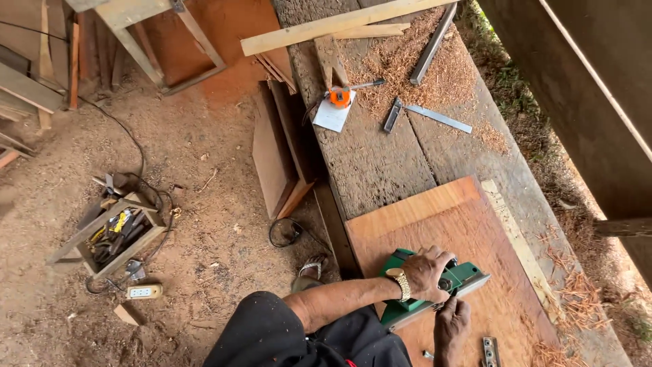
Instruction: The user is adjusting and maintaining an electric hand planer, including inspecting and reseating the blades.
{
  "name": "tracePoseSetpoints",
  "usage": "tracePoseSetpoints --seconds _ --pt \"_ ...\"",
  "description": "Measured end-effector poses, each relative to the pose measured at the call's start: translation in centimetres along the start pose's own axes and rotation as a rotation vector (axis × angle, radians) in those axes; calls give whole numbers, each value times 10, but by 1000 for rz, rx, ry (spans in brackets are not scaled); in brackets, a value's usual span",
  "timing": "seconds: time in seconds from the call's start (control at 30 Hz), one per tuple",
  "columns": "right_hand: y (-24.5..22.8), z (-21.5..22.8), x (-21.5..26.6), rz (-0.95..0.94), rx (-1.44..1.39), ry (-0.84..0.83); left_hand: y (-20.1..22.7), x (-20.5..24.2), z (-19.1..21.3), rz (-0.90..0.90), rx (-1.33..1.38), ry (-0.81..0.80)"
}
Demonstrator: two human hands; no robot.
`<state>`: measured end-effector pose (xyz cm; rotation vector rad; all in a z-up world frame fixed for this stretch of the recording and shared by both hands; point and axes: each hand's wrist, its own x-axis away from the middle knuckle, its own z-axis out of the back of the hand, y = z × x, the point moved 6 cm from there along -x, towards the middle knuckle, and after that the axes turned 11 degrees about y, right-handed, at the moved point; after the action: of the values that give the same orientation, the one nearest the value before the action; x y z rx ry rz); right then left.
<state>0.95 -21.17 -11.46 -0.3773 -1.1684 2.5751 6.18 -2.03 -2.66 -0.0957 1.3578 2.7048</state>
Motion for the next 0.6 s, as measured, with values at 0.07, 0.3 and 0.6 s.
tracePoseSetpoints --seconds 0.07,0.3,0.6 --pt "-10 5 3 36 45 36 3 -1 5 7 7 -2" --pt "9 -7 9 -24 -240 35 4 1 5 23 9 2" --pt "-16 6 15 65 -40 106 2 2 1 -13 -5 37"
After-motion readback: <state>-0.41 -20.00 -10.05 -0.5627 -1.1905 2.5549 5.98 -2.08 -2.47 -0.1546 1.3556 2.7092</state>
